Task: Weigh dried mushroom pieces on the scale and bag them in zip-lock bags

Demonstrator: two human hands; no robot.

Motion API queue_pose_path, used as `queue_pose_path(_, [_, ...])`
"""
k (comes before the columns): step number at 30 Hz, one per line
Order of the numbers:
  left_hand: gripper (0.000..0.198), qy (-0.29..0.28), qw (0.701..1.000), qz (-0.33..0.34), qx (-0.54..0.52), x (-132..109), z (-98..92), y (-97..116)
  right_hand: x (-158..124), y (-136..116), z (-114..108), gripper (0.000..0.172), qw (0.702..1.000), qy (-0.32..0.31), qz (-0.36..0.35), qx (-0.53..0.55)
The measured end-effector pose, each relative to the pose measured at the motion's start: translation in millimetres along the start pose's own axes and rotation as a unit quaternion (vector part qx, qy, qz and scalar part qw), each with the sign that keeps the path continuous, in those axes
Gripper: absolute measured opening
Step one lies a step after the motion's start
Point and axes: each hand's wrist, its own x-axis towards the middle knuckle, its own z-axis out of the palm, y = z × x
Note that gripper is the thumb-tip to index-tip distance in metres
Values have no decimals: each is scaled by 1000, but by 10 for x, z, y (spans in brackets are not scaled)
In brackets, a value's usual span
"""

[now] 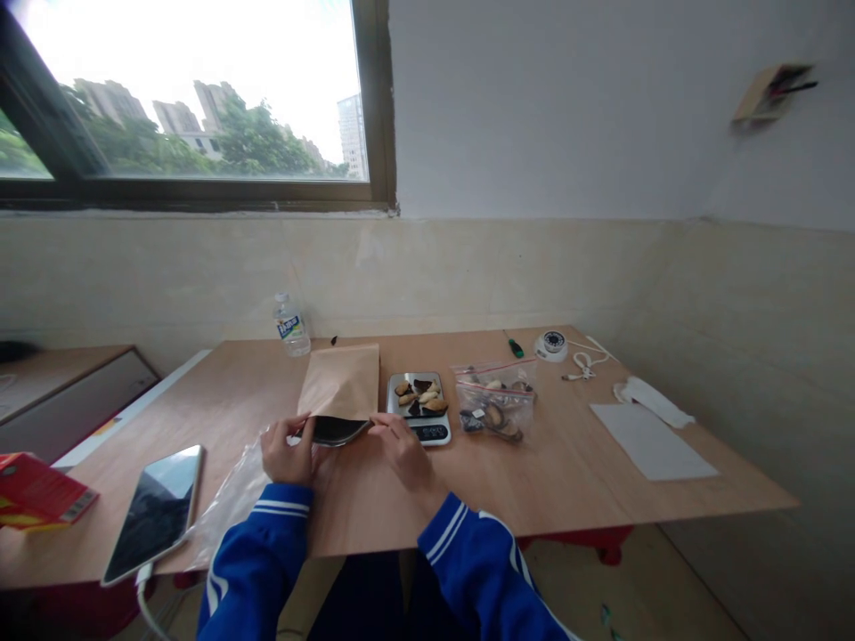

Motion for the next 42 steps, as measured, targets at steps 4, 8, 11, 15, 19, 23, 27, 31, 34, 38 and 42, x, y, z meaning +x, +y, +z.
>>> queue_pose_path(4, [14,1,1000,-4,-1,12,-1,21,75,250,-4,28,998,19,54,-24])
queue_pose_path(8, [15,-5,1000,3,-3,17,2,26,102,462,39,28,994,34,71,-81])
queue_pose_path(11, [14,-4,1000,8,-2,13,6,22,89,517,47,31,985,60,86,-134])
queue_pose_path(15, [13,3,1000,14,-6,17,-1,33,90,426,-1,31,978,78,101,-165])
queue_pose_path(19, [13,-2,1000,8,-6,27,-13,59,86,237,-61,27,988,23,71,-138])
queue_pose_path(23, [14,-8,1000,-4,-13,29,-17,69,21,107,-114,21,992,-40,55,-110])
queue_pose_path(27, [15,-7,1000,-8,-15,17,-7,52,-71,77,-143,13,987,-95,63,-111])
queue_pose_path(31, [14,-3,1000,-8,-19,3,5,30,-108,96,-121,15,990,-109,52,-72])
queue_pose_path(34, [14,-9,1000,-3,-20,1,9,18,-110,104,-99,14,995,-77,46,-31])
queue_pose_path(38, [13,-13,1000,-2,-23,1,16,3,-91,120,-97,10,997,6,74,-5])
queue_pose_path(42, [13,-16,1000,2,-24,-2,21,-6,54,256,-86,14,994,46,101,-21])
